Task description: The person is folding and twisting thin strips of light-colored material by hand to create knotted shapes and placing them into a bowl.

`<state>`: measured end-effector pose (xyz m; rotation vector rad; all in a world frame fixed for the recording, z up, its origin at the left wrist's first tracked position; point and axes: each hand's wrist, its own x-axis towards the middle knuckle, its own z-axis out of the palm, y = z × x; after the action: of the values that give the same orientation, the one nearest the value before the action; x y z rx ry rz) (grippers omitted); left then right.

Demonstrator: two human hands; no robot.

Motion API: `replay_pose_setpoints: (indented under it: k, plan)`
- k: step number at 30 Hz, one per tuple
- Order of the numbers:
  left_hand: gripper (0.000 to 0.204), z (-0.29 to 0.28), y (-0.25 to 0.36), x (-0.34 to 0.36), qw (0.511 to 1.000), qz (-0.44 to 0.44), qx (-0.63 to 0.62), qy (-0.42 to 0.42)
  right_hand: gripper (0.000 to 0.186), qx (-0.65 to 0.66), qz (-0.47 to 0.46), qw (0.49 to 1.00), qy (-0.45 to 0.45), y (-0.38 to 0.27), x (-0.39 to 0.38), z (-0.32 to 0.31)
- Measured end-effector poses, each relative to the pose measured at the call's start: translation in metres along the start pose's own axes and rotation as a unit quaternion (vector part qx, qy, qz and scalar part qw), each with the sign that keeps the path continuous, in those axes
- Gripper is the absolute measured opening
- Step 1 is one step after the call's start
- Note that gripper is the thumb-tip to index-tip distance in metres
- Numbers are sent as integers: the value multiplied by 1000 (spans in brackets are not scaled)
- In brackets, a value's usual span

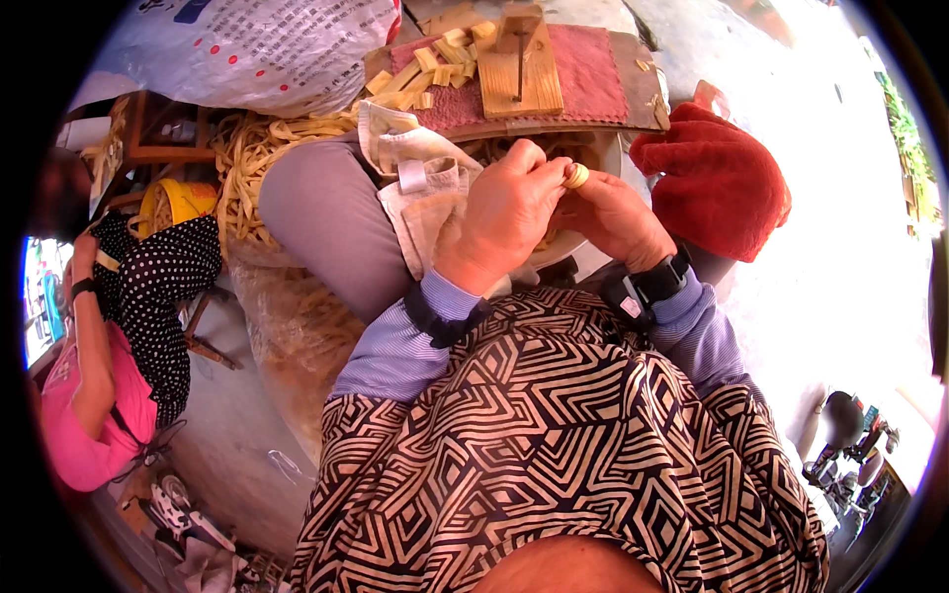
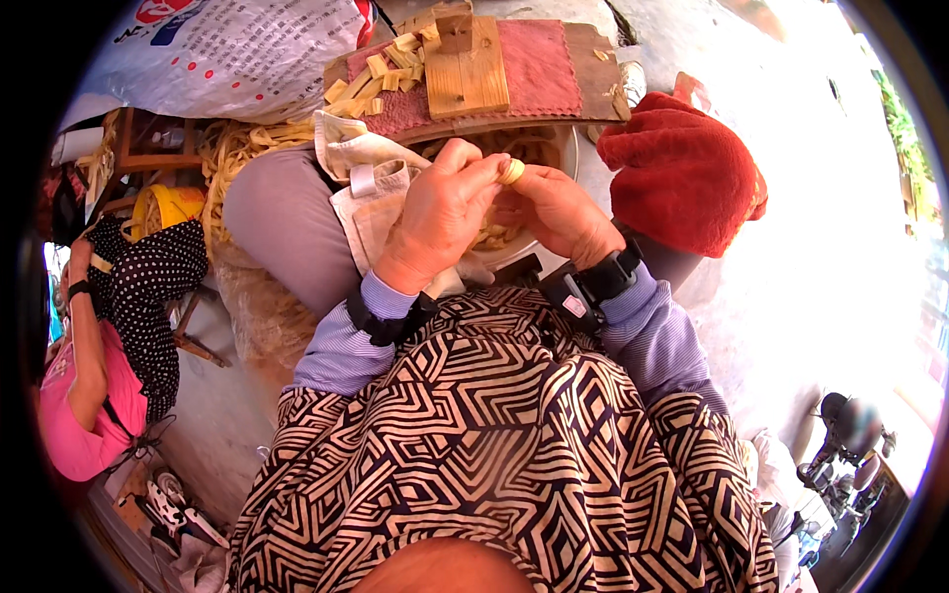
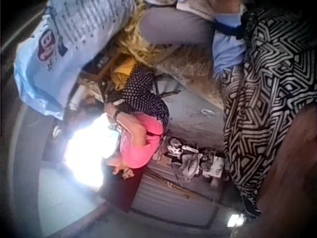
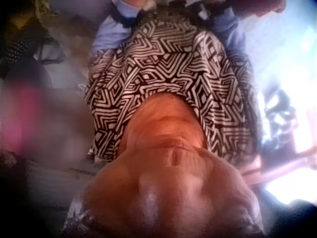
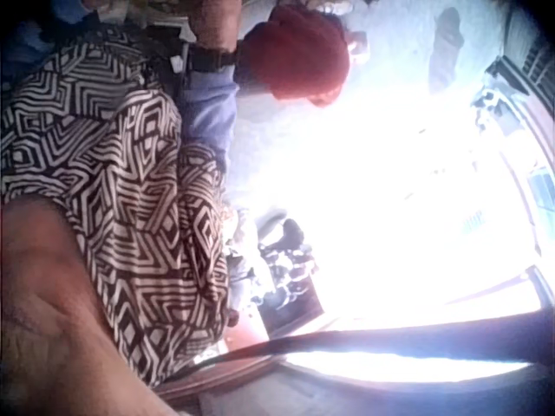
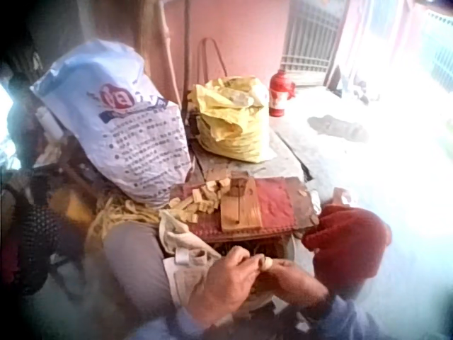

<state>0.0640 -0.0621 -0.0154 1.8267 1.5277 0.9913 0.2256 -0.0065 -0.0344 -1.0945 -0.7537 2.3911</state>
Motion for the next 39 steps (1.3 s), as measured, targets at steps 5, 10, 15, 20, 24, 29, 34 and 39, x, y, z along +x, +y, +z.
replay_pose_setpoints:
  k: [5, 10, 15, 20, 24, 29, 34, 39]
  plan:
    - [33, 1, 4, -8, 997, -4, -78, 11, 24, -21, -32, 997, -64, -6, -12, 2]
    - [32, 1, 18, 2, 994, -46, -96, 14, 16, -221, -254, 938, 84, -6, -16, 10]
    - [27, 19, 26, 3, 993, -70, 14, 93, 15, -381, -405, 815, 161, 1, -20, 9]
    - [26, 24, -1, -21, 826, -325, -456, -62, 17, -417, -481, 753, 167, 14, -18, 6]
    - [25, -2, 4, -59, 709, -388, -580, -106, 13, -349, -455, 806, 144, 22, -21, 8]
    - [20, -19, -11, -58, 975, -129, -178, 5, 8, -220, -387, 887, 119, 25, -24, 6]
    - [8, -24, -2, -48, 995, -66, 33, 74, 35, -350, -377, 847, 133, 7, -27, -3]
    - [6, -22, 11, -26, 989, 42, 104, 94, 52, -649, -411, 635, 80, -40, -38, 11]
